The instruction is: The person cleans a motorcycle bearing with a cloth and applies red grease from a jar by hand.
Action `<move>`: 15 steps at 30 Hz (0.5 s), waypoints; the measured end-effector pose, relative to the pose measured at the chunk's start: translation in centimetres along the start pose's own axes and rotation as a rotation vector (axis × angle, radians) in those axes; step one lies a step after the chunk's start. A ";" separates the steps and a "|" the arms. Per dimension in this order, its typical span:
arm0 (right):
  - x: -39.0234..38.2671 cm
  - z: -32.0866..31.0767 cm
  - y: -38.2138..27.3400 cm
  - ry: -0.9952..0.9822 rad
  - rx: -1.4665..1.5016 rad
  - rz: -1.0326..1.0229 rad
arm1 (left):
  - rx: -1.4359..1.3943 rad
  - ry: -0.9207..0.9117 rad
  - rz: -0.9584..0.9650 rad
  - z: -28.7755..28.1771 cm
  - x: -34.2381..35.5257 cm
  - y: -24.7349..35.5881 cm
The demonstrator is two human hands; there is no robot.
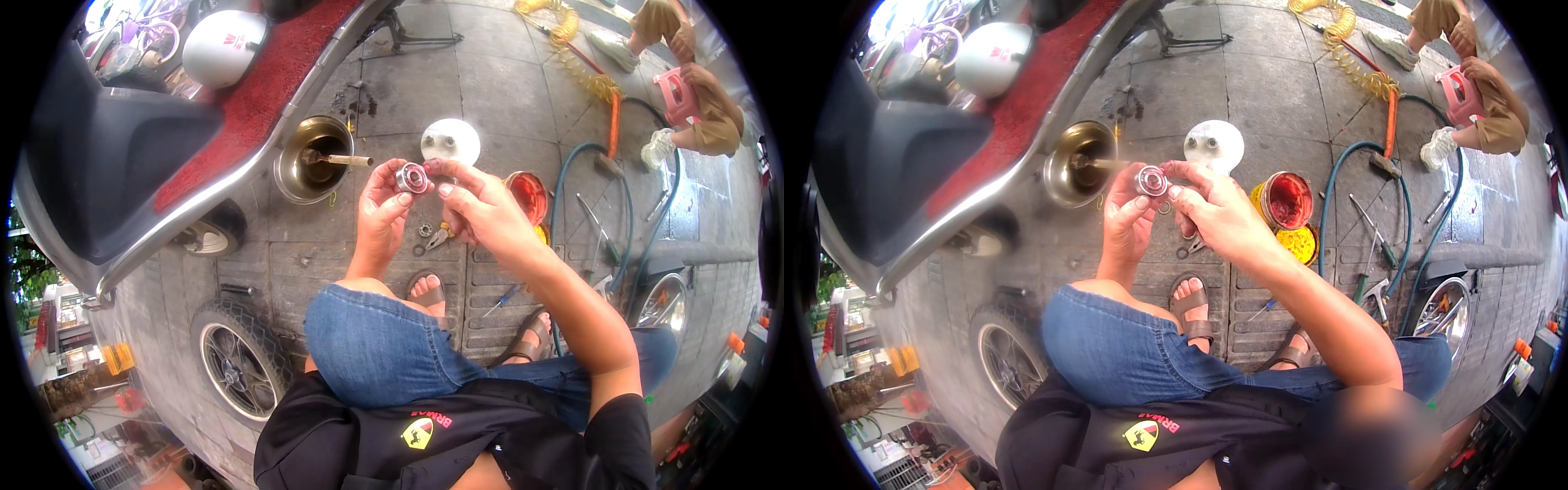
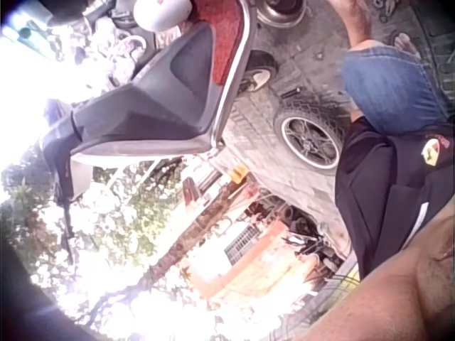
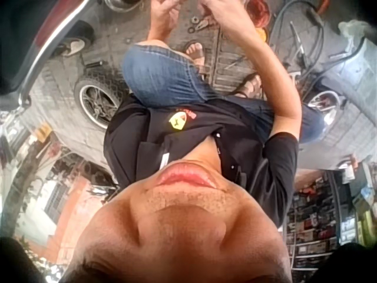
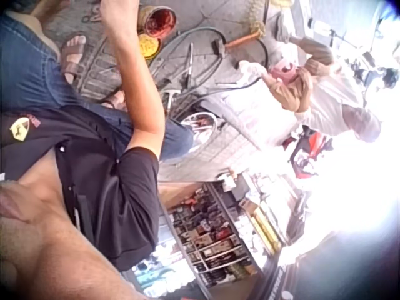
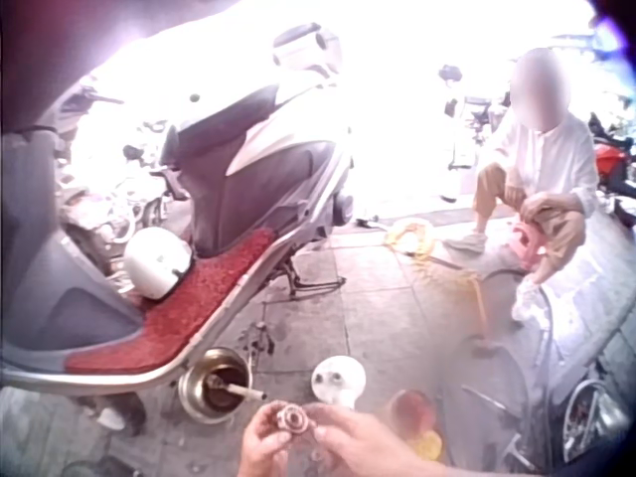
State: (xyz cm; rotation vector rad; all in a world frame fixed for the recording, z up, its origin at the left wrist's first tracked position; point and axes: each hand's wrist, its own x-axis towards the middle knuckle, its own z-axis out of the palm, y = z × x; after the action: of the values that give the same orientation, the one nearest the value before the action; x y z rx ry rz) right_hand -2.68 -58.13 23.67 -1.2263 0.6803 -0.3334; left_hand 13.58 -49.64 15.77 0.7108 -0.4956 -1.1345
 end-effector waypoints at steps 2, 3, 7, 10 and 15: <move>0.6 -0.1 0.9 0.055 -0.184 -0.076 | 0.022 -0.023 0.021 0.0 -0.1 -0.1; 0.7 0.1 0.9 0.045 -0.189 -0.075 | 0.050 -0.036 0.037 -0.2 0.0 -0.2; 0.7 0.7 0.6 0.046 -0.309 -0.109 | 0.188 -0.034 0.117 -0.2 0.0 -0.5; 0.9 0.7 0.9 0.079 -0.481 -0.189 | 0.273 -0.053 0.117 -0.8 0.2 -0.7; 0.8 0.9 1.2 0.111 -0.718 -0.300 | 0.337 -0.047 0.116 -1.4 0.3 -1.0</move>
State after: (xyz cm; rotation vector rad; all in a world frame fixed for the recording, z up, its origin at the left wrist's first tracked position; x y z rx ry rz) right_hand -1.62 -57.55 22.45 -2.0165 0.7380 -0.4248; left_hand 14.03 -49.80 14.07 0.9353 -0.7697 -0.9698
